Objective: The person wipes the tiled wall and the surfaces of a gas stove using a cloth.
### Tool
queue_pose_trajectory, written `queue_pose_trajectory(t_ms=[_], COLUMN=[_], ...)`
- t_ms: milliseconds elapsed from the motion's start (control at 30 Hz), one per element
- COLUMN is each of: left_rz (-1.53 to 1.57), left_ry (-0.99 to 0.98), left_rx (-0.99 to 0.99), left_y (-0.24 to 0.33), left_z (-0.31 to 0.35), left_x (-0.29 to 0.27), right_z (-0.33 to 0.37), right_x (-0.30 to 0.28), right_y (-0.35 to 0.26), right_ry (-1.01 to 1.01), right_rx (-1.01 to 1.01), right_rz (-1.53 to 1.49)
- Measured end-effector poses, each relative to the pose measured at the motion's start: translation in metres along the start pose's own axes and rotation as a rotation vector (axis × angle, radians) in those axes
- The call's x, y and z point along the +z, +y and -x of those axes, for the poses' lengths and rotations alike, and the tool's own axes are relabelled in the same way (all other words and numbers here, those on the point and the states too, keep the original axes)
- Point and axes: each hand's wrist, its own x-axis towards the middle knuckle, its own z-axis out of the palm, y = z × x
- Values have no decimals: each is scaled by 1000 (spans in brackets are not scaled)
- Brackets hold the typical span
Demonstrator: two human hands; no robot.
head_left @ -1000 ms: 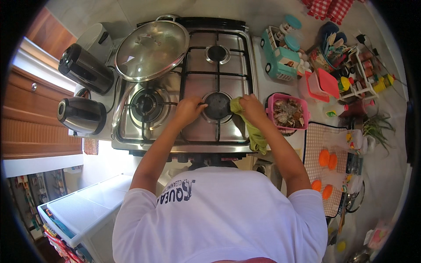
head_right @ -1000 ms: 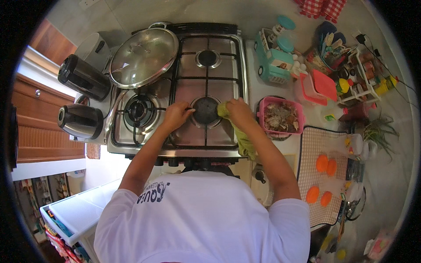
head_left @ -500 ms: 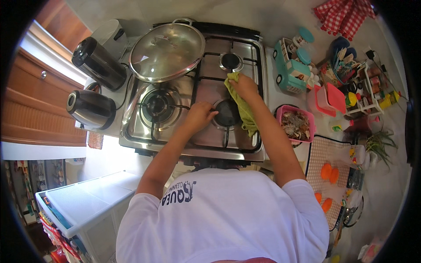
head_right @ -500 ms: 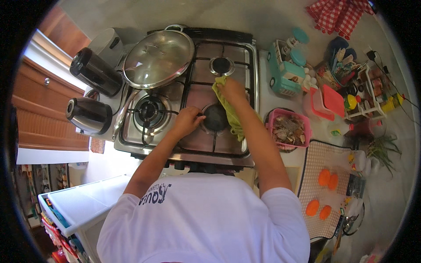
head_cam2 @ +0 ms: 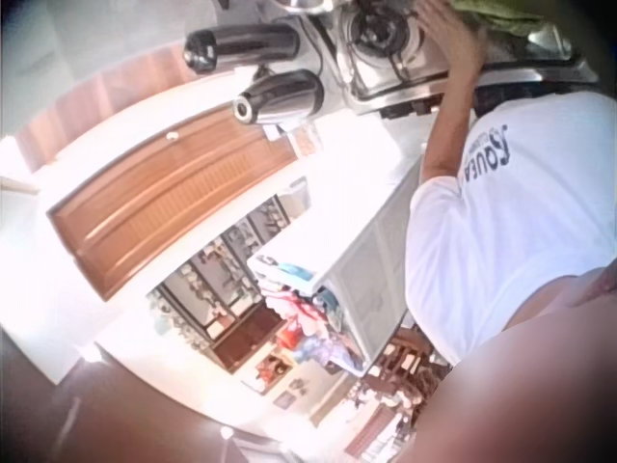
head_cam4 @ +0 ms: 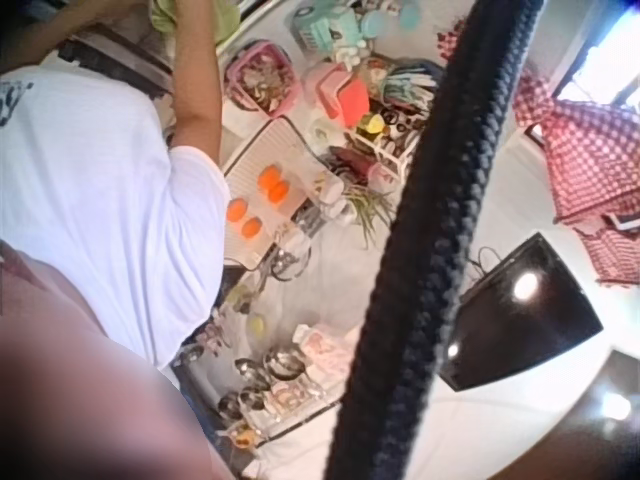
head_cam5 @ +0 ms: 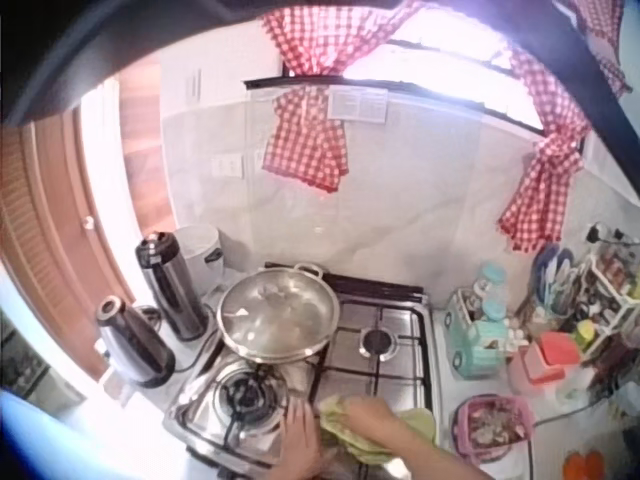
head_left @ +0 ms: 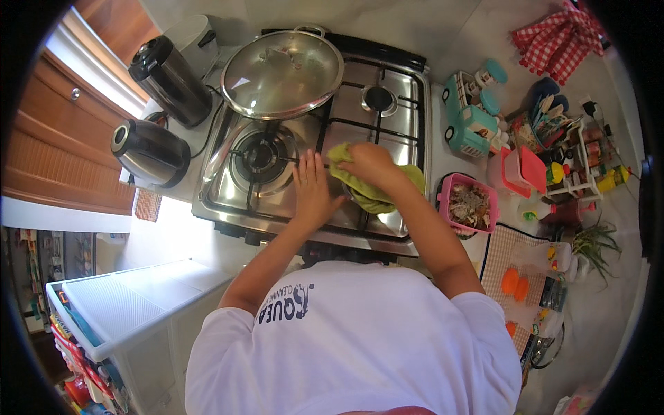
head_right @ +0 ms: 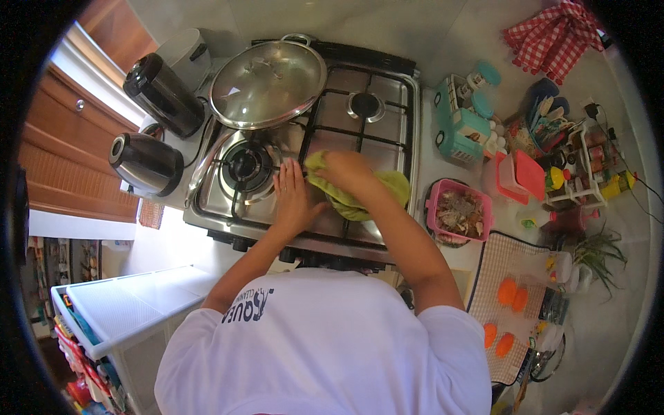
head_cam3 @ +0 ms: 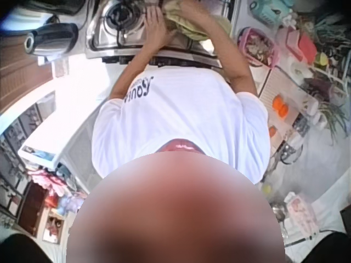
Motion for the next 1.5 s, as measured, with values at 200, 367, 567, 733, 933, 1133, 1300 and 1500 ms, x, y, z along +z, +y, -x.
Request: queue_pose_trajectory(t_ms=[200, 367, 567, 733, 933, 1133, 1300, 1500], left_rz=[-255, -288, -327, -47, 3, -7, -58, -4], left_ry=[-205, -232, -335, -337, -340, -387, -429, -458], left_rx=[6, -6, -57, 245, 425, 357, 351, 407], left_y=[-2, 1, 7, 3, 7, 9, 8, 9], left_z=[49, 48, 40, 25, 15, 16, 14, 8], left_x=[13, 10, -1, 5, 24, 22, 20, 19], right_z=[-23, -2, -14, -88, -110, -68, -37, -31], right_x=[67, 67, -40, 19, 41, 27, -17, 5], right_y=[-12, 33, 33, 62, 61, 93, 113, 141], right_ry=[197, 215, -142, 284, 271, 299, 221, 266], right_rx=[-147, -109, 167, 74, 8, 69, 169, 173], right_rz=[150, 216, 116, 96, 254, 233, 61, 98])
